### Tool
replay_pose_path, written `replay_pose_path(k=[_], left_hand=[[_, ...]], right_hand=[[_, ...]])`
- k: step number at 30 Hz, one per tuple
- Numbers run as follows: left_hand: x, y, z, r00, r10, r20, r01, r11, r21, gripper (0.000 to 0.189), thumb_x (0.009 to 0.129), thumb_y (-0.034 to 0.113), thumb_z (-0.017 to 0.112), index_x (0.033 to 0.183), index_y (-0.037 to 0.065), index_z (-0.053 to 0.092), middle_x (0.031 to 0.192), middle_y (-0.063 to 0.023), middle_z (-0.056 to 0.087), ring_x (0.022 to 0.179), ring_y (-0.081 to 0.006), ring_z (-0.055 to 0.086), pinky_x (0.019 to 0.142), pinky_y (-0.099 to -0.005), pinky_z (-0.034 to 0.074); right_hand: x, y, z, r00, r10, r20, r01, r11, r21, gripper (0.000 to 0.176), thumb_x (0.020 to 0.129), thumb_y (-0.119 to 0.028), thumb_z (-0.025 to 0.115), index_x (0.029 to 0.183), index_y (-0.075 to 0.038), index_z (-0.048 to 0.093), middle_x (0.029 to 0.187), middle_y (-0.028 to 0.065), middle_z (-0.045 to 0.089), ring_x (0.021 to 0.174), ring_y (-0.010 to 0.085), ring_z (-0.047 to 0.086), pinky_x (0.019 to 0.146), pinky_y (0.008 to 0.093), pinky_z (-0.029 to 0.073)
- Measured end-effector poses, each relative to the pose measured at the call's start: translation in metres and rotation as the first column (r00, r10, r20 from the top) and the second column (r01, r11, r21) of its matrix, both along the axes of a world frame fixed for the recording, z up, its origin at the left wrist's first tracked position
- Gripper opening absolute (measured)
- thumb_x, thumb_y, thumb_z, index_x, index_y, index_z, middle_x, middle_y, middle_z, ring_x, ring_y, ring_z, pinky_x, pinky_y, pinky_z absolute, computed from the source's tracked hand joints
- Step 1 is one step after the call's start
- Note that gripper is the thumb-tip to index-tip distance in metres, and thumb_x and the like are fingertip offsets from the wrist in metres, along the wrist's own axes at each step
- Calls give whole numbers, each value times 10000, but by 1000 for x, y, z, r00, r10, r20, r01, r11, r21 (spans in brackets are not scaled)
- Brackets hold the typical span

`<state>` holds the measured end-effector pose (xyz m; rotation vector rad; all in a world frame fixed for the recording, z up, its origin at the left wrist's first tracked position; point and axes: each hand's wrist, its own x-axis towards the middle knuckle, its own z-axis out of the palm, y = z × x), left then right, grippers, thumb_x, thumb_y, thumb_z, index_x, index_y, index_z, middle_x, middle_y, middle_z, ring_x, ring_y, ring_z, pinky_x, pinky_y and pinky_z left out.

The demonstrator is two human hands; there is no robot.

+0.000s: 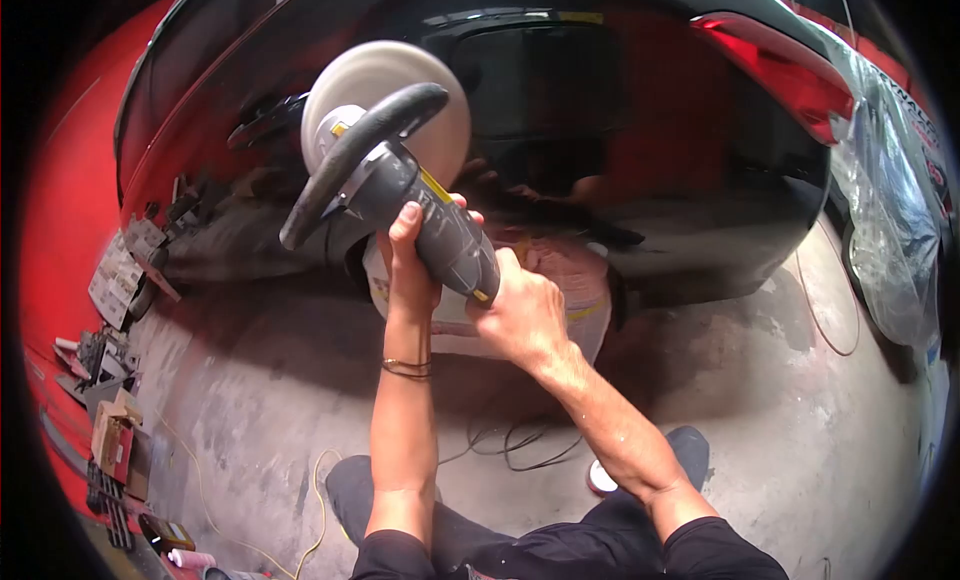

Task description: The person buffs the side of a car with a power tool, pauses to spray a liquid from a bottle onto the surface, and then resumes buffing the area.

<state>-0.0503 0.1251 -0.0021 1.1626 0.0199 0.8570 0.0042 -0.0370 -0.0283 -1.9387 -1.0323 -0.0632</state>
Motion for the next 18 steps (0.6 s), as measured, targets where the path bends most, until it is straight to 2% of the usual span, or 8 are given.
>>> replay_pose_path(k=[4, 7, 9, 11, 13, 15, 17, 18], left_hand=[[41, -64, 28, 996, -69, -58, 76, 990, 120, 553, 1078, 447, 661, 1267, -72, 696, 1167, -203, 800, 990, -325, 836, 840, -457, 711], [83, -129, 53, 989, -82, -120, 108, 967, 230, 457, 1026, 345, 705, 1214, -71, 719, 1071, -190, 815, 878, -316, 838, 777, -445, 707], [114, -158, 48, 985, -88, -149, 136, 924, 357, 459, 981, 327, 755, 1225, -61, 733, 1063, -161, 816, 897, -265, 824, 809, -415, 685], [138, -192, 42, 979, -87, -186, 159, 896, 415, 543, 925, 260, 884, 1329, -30, 667, 1203, -124, 783, 1086, -190, 746, 972, -371, 622], [160, -218, 32, 960, -51, -276, 187, 850, 492, 808, 836, 250, 953, 1496, 5, 555, 1353, -157, 730, 1265, -259, 689, 1134, -437, 555], [181, -237, 12, 974, -92, -208, 202, 771, 604, 886, 784, 300, 963, 1496, -2, 532, 1352, -223, 740, 1270, -302, 715, 1127, -444, 560], [188, -250, 11, 921, -110, -374, 338, 701, 628, 905, 758, 347, 963, 1465, -25, 537, 1288, -262, 760, 1229, -342, 749, 1105, -449, 573], [191, -253, 12, 889, -129, -440, 402, 681, 612, 927, 763, 344, 960, 1504, -15, 536, 1335, -253, 746, 1280, -342, 724, 1133, -456, 555]], right_hand=[[22, -58, 3, 988, -82, -133, 103, 982, 156, 444, 856, -183, 838, 1222, -44, 628, 957, 284, 798, 948, 514, 785, 833, 583, 629], [46, -111, 9, 949, -205, -238, 246, 957, 155, 390, 885, -168, 836, 1194, -29, 641, 959, 285, 795, 963, 505, 794, 827, 551, 632], [59, -142, -2, 933, -194, -304, 284, 914, 288, 362, 904, -117, 832, 1213, -8, 678, 995, 248, 811, 991, 420, 834, 871, 455, 636], [75, -163, -32, 926, -133, -352, 296, 834, 465, 325, 919, -83, 835, 1197, 12, 695, 1016, 153, 834, 963, 307, 831, 903, 421, 636], [91, -164, -73, 922, -125, -366, 341, 712, 614, 239, 941, -55, 823, 1136, 19, 707, 958, 90, 813, 876, 230, 795, 815, 394, 632], [105, -159, -107, 881, -40, -471, 391, 621, 679, 158, 961, -33, 811, 1077, 18, 717, 894, 51, 788, 790, 176, 762, 724, 362, 608], [110, -157, -133, 760, 121, -639, 459, 596, 659, 89, 979, -18, 797, 1019, 9, 723, 826, 34, 759, 704, 144, 731, 629, 325, 565], [110, -152, -132, 754, 58, -655, 507, 584, 634, 60, 1000, -8, 784, 980, -15, 727, 757, 14, 722, 627, 105, 681, 552, 289, 493]])
